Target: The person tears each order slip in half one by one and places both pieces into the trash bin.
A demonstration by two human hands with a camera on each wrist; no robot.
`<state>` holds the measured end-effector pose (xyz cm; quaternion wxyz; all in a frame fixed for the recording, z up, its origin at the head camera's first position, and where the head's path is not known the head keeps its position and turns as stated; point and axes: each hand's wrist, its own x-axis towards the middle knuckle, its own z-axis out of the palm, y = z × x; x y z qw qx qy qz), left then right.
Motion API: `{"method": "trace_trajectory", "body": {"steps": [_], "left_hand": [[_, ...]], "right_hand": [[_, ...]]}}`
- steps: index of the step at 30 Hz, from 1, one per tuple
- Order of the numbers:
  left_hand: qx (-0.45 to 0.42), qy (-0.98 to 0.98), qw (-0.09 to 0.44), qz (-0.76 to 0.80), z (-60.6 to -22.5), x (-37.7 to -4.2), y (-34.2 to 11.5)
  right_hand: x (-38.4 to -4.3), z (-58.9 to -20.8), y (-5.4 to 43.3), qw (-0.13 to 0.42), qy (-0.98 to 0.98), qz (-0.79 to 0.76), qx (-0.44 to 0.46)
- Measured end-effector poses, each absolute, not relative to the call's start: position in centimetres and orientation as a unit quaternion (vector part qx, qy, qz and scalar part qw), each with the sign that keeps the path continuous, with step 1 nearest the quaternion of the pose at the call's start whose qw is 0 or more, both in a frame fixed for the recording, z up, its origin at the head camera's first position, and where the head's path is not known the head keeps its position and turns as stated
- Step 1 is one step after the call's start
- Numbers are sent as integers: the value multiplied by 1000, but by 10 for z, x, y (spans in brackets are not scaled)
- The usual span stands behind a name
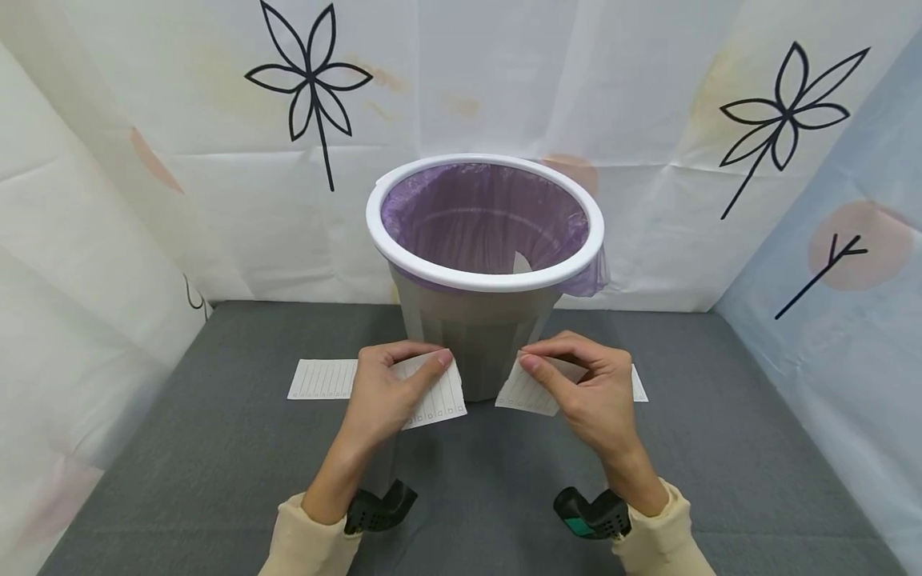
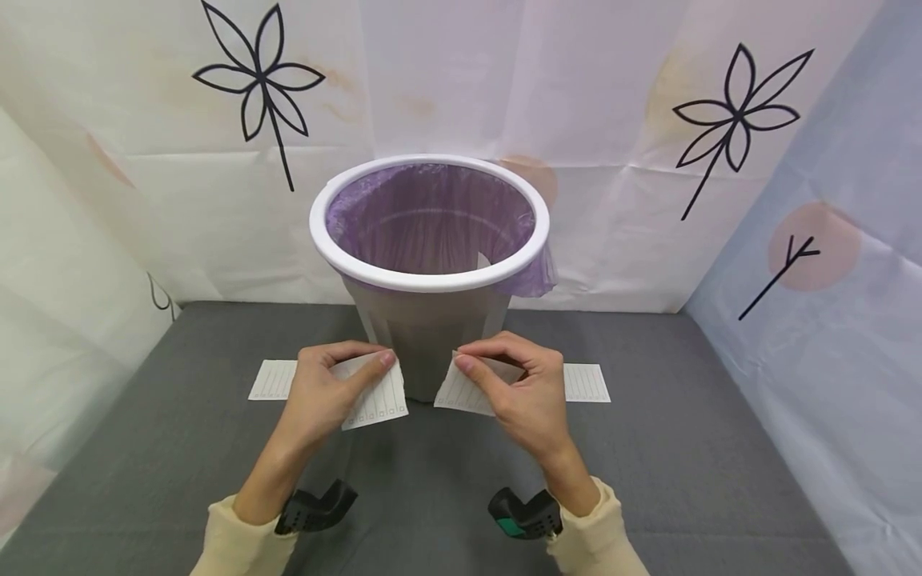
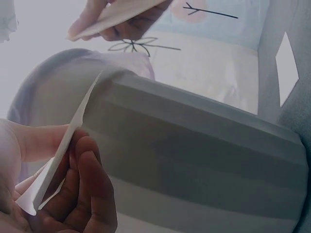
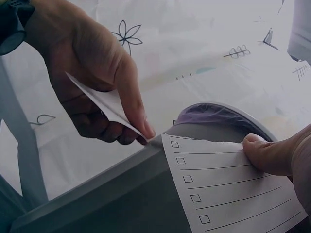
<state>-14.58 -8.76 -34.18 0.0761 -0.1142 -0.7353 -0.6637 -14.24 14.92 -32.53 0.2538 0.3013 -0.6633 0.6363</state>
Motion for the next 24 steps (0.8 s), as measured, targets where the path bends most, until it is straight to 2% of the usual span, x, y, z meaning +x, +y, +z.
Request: {"method": "trace_trajectory", "body": {"steps": [16, 19, 24], "left_hand": [[-121, -714, 87, -684, -318, -129, -93], [-122, -705, 101, -691, -311, -130, -96], [-138, -700, 154, -684, -288, -137, -104]], "right_hand": [[-146, -307, 174, 274, -663, 636, 283], [-149, -299, 180, 279, -667, 630, 285], [-155, -277, 189, 278, -662, 637, 280]]}}
